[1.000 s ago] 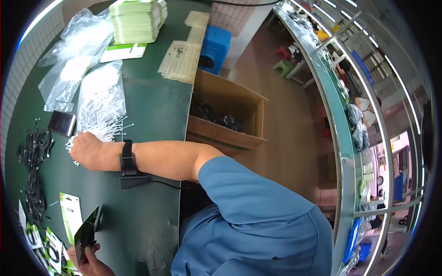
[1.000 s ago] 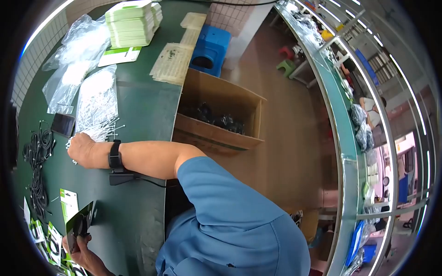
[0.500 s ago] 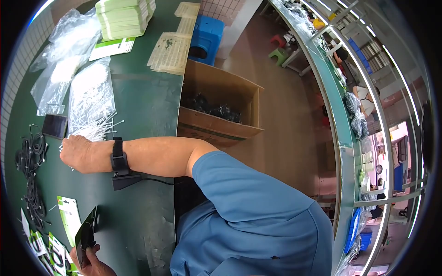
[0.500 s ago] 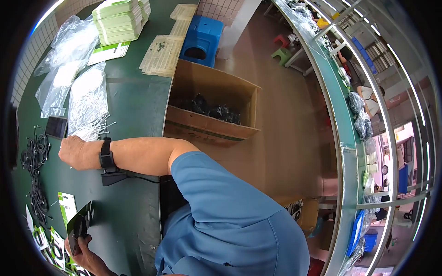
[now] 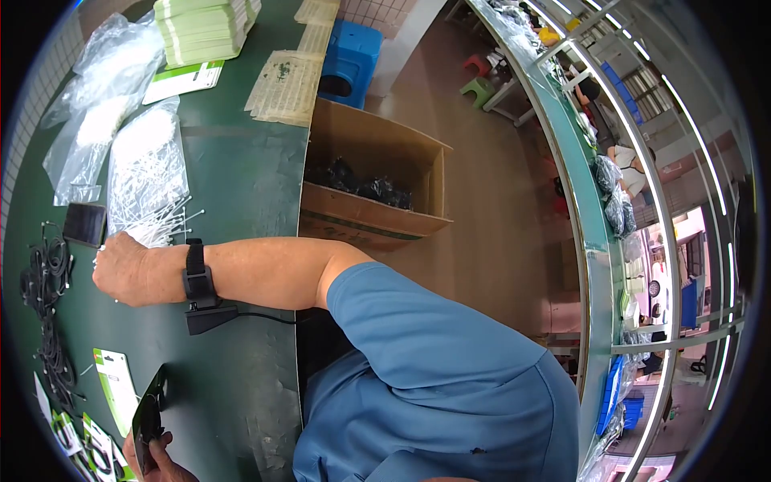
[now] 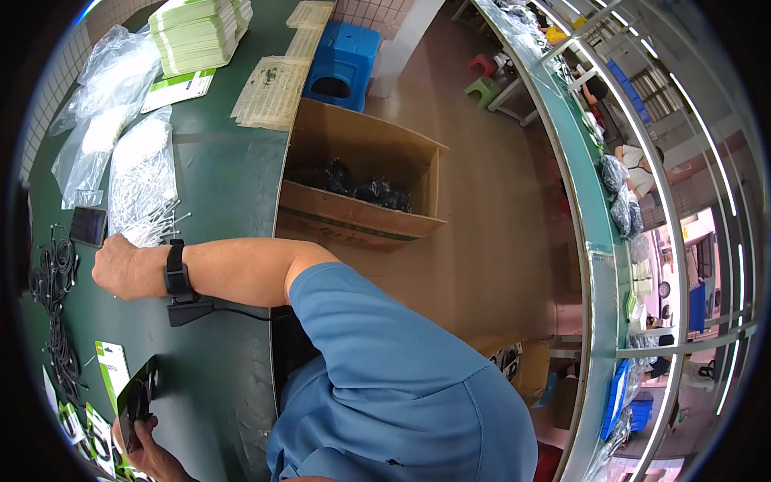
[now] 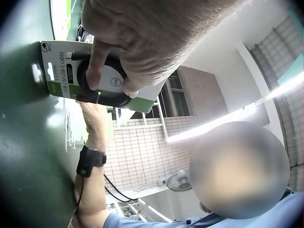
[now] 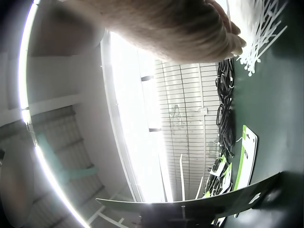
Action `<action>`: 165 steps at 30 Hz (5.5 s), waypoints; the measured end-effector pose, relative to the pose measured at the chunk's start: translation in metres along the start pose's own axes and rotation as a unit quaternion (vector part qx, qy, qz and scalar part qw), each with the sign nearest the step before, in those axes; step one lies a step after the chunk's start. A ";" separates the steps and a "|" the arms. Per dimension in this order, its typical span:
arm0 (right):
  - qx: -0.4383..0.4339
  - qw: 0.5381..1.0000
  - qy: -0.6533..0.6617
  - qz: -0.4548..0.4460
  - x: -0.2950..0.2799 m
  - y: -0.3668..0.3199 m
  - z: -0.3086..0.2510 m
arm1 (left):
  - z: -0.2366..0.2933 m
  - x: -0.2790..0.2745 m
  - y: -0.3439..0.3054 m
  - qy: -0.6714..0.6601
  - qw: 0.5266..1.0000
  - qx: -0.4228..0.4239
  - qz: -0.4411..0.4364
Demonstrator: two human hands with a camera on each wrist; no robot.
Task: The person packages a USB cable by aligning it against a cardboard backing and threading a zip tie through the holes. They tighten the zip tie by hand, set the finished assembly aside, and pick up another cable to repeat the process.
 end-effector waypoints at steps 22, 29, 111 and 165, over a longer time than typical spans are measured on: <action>-0.029 0.987 0.084 0.136 -0.044 -0.013 0.004 | 0.020 -0.003 -0.007 -0.063 0.996 0.068 0.012; 0.001 0.965 0.196 0.176 -0.069 -0.015 -0.004 | 0.035 -0.013 -0.004 -0.003 0.981 0.191 0.039; -0.280 0.818 0.469 0.179 -0.092 -0.034 -0.137 | 0.020 -0.007 -0.003 0.151 0.904 0.367 0.162; -0.264 0.862 0.375 0.215 -0.093 -0.024 -0.124 | -0.019 0.018 0.017 -0.419 0.903 -0.088 -0.034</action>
Point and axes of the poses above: each hand's wrist, its own y-axis towards the middle knuckle, its own x-axis out of the palm, z = x × y, the point moved 7 cm from there along y, towards the middle knuckle, and after that the axes turned 14 degrees about -x, right-handed, at the moved point
